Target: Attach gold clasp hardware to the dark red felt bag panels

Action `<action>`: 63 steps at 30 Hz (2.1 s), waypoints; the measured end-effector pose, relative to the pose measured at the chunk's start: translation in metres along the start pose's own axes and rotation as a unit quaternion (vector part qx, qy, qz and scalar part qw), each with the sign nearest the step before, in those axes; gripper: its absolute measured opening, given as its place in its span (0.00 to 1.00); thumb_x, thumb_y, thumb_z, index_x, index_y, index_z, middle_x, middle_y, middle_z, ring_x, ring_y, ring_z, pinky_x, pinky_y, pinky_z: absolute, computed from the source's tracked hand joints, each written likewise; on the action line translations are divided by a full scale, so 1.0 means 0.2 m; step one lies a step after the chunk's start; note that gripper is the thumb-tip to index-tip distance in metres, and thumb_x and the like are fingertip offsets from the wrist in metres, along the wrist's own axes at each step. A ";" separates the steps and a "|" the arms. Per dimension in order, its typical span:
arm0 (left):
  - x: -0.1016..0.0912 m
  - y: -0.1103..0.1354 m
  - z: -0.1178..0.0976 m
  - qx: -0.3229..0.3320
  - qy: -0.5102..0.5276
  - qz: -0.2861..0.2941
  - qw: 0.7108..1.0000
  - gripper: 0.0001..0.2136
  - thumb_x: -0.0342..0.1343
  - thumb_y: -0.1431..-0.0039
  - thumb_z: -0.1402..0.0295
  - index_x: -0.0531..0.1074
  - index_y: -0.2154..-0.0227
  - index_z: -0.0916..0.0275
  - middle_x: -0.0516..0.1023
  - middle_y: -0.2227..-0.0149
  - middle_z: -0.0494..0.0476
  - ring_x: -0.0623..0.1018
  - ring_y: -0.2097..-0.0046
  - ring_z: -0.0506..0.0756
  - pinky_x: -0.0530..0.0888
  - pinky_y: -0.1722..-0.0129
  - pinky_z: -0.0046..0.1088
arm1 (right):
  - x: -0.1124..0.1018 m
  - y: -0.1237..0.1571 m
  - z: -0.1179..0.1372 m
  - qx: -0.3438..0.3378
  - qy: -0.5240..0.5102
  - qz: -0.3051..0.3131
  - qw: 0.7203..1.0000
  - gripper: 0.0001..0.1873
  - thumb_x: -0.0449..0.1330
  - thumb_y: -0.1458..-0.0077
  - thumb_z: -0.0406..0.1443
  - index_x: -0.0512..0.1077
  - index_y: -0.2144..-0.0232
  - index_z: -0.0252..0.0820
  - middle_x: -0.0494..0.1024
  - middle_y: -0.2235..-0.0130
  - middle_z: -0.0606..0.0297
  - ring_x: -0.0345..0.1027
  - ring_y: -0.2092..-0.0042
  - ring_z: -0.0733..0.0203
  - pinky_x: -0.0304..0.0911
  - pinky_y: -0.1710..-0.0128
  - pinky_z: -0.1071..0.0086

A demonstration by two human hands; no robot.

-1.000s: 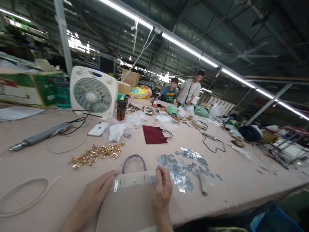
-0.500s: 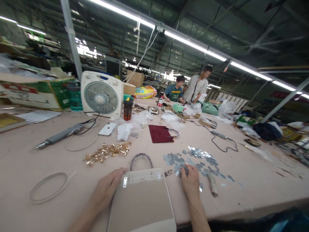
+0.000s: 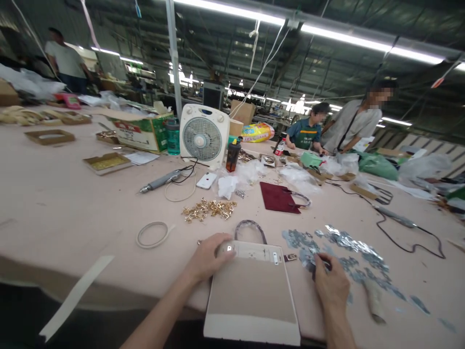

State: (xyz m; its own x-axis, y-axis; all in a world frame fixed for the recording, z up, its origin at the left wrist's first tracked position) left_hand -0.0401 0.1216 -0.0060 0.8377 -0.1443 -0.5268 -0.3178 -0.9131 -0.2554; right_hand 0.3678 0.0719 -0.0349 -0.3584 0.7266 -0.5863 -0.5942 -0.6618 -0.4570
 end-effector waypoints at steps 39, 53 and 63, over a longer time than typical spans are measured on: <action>0.21 -0.16 -0.19 0.112 -0.206 0.013 0.972 0.10 0.64 0.37 0.58 0.80 0.60 0.59 0.82 0.60 0.57 0.75 0.51 0.60 0.72 0.49 0.40 | 0.28 0.35 0.65 -0.141 -0.231 0.275 0.923 0.13 0.55 0.31 0.44 0.74 0.59 0.45 0.79 0.58 0.60 0.72 0.54 0.52 0.66 0.52 0.62; 0.27 -0.15 -0.23 0.074 -0.243 0.000 0.967 0.11 0.55 0.30 0.62 0.79 0.66 0.59 0.81 0.62 0.60 0.73 0.53 0.62 0.72 0.52 0.44 | 0.29 0.36 0.64 -0.157 -0.231 0.255 0.926 0.11 0.54 0.31 0.43 0.74 0.59 0.45 0.78 0.59 0.61 0.72 0.55 0.53 0.66 0.52 0.62; 0.29 -0.17 -0.23 0.046 -0.203 -0.002 0.978 0.14 0.54 0.30 0.63 0.80 0.70 0.58 0.82 0.65 0.59 0.73 0.55 0.62 0.71 0.52 0.45 | 0.29 0.35 0.65 -0.153 -0.228 0.250 0.928 0.12 0.55 0.31 0.43 0.74 0.61 0.45 0.79 0.61 0.62 0.72 0.58 0.53 0.67 0.55 0.64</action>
State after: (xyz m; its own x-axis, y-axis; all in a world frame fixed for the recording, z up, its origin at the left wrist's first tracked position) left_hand 0.0394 0.1278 0.0089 0.5997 0.0398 -0.7992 -0.3683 -0.8730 -0.3198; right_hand 0.2114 0.0913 -0.0142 -0.8440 0.2697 -0.4636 -0.0634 -0.9085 -0.4131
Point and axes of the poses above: each hand's wrist, its own y-axis away from the middle knuckle, its own x-axis out of the palm, z = x × y, the point moved 3 cm from there along -y, towards the middle knuckle
